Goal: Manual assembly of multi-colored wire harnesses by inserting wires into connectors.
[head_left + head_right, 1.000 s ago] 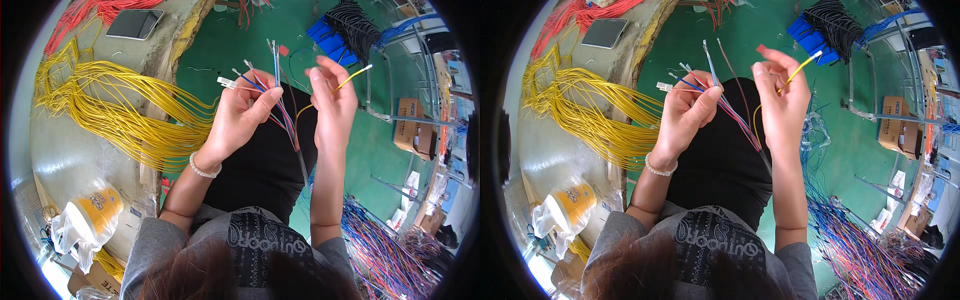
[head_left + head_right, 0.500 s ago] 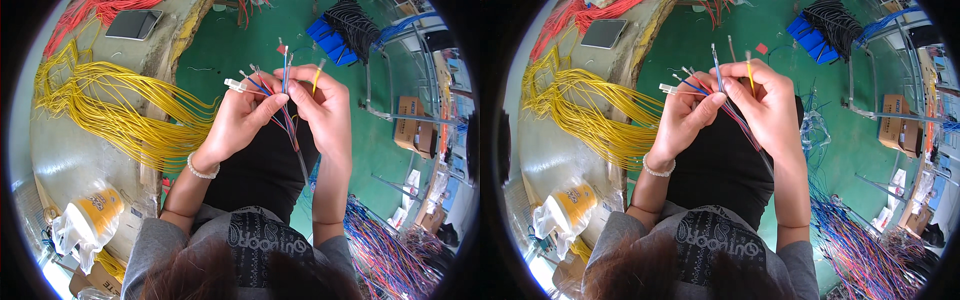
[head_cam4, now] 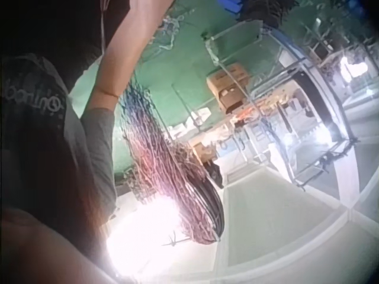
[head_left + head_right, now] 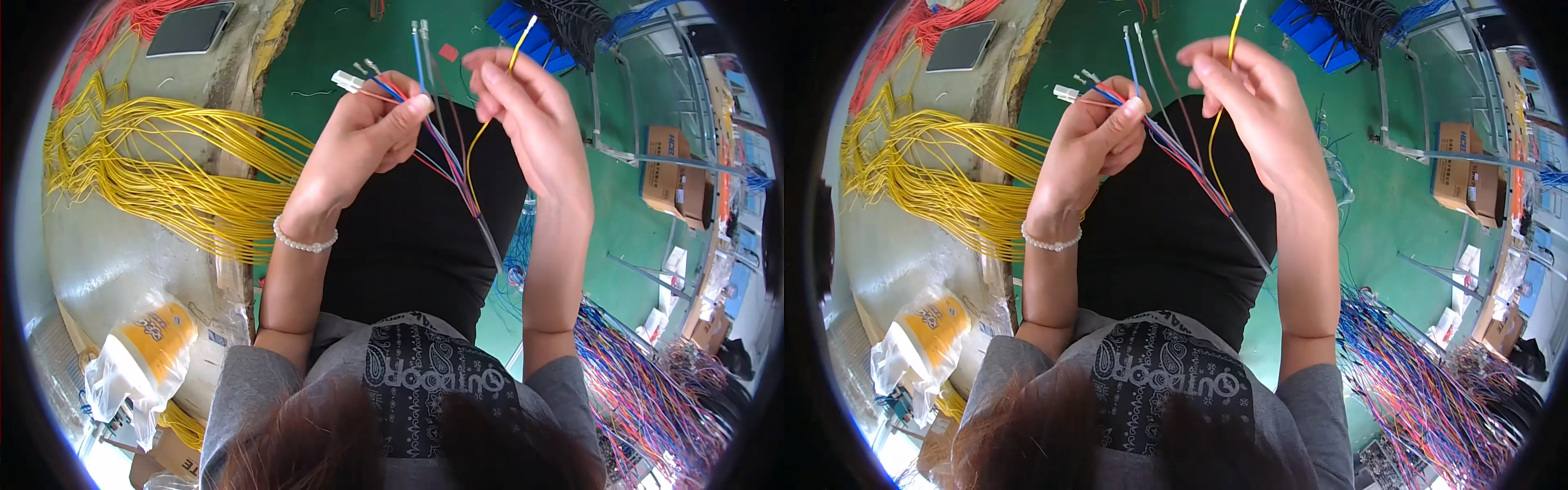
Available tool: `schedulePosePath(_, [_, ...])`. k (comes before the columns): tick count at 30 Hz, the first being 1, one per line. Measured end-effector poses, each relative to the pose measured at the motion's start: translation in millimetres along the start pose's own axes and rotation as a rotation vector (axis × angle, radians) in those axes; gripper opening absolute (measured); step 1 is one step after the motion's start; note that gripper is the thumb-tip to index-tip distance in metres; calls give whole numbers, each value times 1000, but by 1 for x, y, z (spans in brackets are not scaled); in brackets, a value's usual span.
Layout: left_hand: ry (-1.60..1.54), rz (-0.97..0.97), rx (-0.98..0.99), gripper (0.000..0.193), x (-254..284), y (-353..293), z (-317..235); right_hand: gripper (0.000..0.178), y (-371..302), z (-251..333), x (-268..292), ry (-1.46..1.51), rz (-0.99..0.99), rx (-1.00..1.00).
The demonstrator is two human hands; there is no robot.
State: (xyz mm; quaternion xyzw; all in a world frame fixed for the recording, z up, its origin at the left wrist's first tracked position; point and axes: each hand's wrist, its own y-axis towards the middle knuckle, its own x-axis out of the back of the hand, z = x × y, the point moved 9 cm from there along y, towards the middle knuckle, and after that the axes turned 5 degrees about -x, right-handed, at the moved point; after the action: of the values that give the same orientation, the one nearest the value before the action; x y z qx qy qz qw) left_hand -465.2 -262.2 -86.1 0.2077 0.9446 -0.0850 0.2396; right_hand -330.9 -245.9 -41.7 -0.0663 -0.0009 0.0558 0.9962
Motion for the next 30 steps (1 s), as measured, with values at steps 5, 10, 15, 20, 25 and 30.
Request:
schedulePosePath(5, [-13, -51, 33, 18, 10, 1, 5, 20, -33, -31, 3, -21, 5, -51])
schedulePosePath(10, [-35, -73, 28, 18, 10, 2, 6, 16, -61, -51, 11, -149, -58, -46])
schedulePosePath(15, [-1, -137, 44, 17, 14, 3, 10, 21, -66, -53, 32, -249, -225, -23])
schedulePosePath(20, [-5, -186, 56, 18, 23, 3, 14, 29, -69, -36, 56, -101, -324, 178])
schedulePosePath(25, [-19, -183, 51, 18, 26, 4, 16, 19, -67, -84, 29, -74, -113, -171])
schedulePosePath(30, [-37, -199, 52, 19, 27, 3, 16, 12, -69, -102, 10, -1, -103, -220])
